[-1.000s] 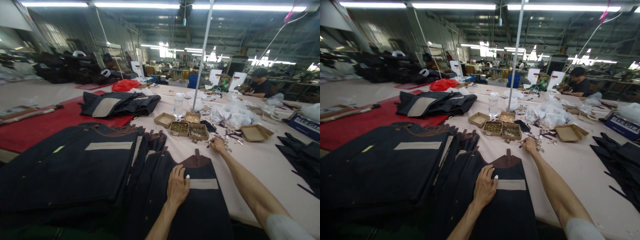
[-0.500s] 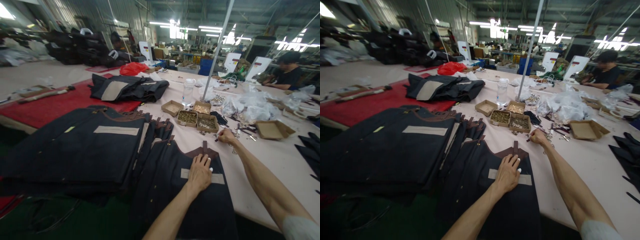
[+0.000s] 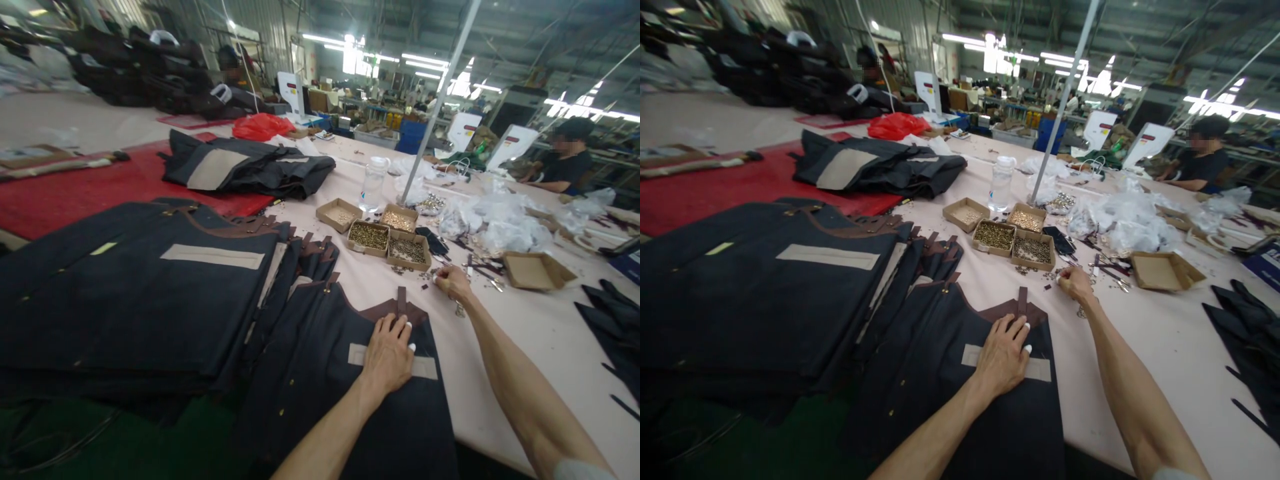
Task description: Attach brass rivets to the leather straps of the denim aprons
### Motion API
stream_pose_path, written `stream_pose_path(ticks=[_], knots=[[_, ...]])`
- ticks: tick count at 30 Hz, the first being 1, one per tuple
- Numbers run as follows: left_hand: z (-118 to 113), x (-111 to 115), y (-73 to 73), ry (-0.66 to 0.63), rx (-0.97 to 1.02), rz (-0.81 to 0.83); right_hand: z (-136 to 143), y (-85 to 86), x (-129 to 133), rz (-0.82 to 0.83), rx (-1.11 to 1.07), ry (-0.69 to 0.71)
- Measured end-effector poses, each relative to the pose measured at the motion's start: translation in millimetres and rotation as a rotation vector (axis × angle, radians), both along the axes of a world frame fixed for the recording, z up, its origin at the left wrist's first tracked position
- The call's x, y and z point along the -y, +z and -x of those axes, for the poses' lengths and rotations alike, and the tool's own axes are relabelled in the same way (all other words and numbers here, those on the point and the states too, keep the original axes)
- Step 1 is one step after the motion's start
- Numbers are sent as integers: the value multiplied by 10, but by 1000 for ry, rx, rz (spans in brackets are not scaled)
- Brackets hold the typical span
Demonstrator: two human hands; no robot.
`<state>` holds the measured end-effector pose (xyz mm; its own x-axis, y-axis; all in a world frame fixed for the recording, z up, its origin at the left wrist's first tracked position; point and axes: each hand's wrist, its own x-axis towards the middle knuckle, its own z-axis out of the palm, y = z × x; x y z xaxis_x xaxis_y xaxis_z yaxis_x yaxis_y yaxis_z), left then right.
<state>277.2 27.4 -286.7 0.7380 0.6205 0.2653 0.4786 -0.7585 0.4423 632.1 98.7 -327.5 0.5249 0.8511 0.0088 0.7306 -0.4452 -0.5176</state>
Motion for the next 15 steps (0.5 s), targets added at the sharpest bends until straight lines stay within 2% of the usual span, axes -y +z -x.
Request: stream_pose_path(ticks=[3,7,11,15], knots=[[-3,-6,-2,2,-5,-1,75,-1,-67,5,13,88],[-5,-1,5,-3,-11,-8,140,43,-143,65,15,119],[-14,21,7,8,-9,-12,142,111,-132,153,-8,209],[-24,43,6,1,-11,-17,136,141,-88,156,16,266]])
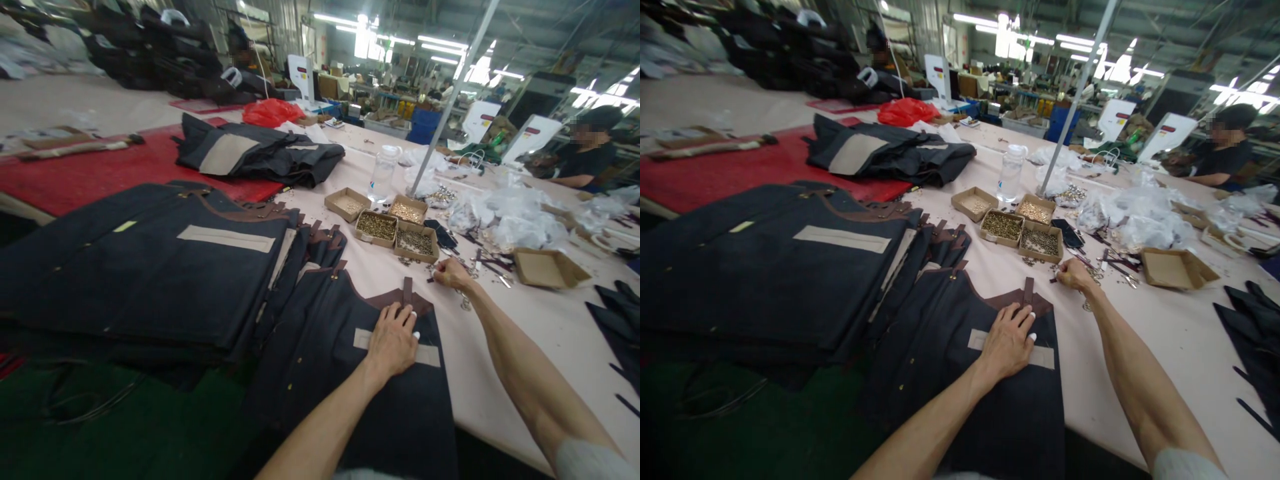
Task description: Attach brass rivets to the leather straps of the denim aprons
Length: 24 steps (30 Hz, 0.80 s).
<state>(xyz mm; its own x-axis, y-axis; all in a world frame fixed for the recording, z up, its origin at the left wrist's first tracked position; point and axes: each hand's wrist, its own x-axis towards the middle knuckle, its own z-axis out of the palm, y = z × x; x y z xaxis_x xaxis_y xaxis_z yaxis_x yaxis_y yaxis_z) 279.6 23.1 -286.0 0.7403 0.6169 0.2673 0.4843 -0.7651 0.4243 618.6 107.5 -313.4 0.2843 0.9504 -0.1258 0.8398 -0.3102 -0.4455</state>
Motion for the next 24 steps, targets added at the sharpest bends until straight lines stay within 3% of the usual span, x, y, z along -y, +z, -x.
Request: stream_pose_path(ticks=[5,9,12,16,24], knots=[[10,18,20,1,-9,0,103,112,48,-1,86,23],[33,40,26,8,-1,-3,406,239,239,-62,82,133],[39,51,17,5,8,-7,737,224,468,-58,-57,222],[29,54,3,9,4,-13,1044,137,659,-28,-157,206],[39,47,-23,10,0,-38,948,142,703,-156,-214,176]])
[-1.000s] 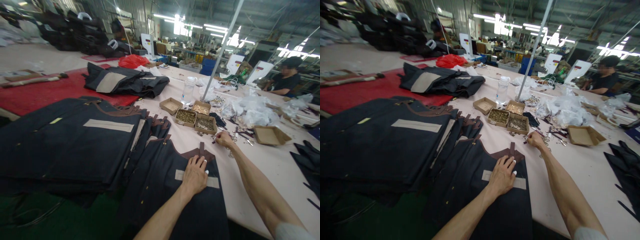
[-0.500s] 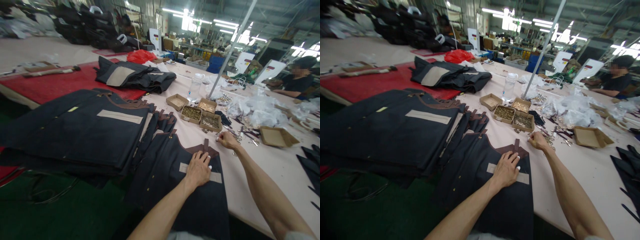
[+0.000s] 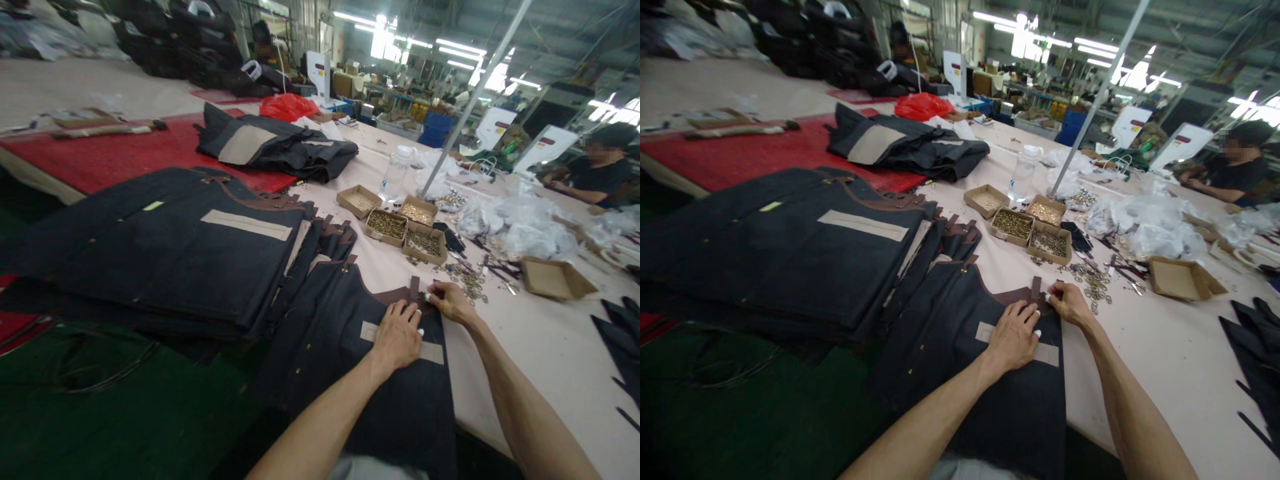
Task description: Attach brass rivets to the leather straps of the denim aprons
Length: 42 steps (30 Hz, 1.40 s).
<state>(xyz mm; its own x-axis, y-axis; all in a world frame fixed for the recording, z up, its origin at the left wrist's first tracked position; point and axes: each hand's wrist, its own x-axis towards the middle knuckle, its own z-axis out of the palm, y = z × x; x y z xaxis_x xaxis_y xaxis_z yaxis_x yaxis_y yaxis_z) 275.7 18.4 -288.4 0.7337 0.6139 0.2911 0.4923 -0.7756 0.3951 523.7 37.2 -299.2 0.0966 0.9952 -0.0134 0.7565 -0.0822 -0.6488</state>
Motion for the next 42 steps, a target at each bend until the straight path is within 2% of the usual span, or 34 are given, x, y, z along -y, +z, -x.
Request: stream_pose_path(ticks=[7,11,18,23,30,34,42], knots=[[-6,5,-31,7,4,-17,106,-113,3,-86,13,98],[-3,11,-46,10,9,-18,104,-87,-2,-91,57,145],[-4,21,-33,11,13,-14,102,70,-119,164,148,196],[-2,31,-35,15,18,-16,100,120,-87,199,116,268],[4,26,-31,13,7,-21,113,0,-16,71,181,213],[6,27,-32,14,17,-23,124,-31,-20,99,70,149],[-2,10,3,18,0,-14,101,-4,-55,120,1,179]])
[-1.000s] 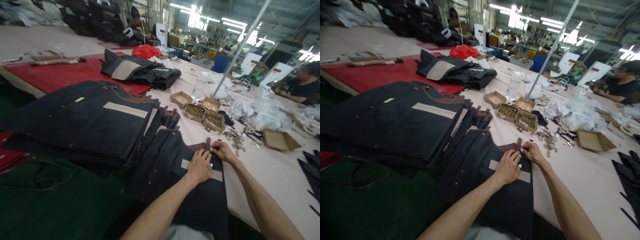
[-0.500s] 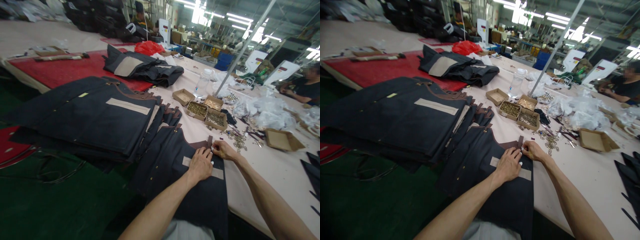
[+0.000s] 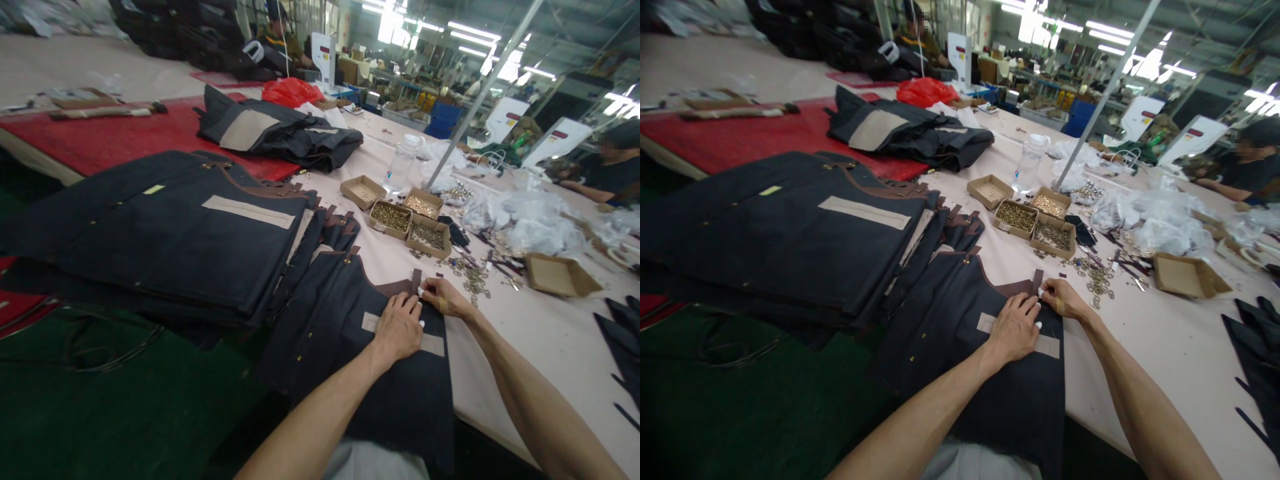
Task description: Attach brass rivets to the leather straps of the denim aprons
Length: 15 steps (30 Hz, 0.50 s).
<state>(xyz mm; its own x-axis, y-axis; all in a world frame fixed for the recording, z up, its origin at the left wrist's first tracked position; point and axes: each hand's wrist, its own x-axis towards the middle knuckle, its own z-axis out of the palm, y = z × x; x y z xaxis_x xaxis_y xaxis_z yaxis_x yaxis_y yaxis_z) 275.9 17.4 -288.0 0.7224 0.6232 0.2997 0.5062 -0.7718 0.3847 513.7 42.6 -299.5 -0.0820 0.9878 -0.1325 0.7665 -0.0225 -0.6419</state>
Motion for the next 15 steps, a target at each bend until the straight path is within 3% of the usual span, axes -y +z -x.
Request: stream_pose_path(ticks=[8,15], knots=[[-21,-6,-21,2,13,14,-30,-14,-49,28,-20,-40],[-20,5,-33,2,29,13,-114,9,-232,214,-240,-125]])
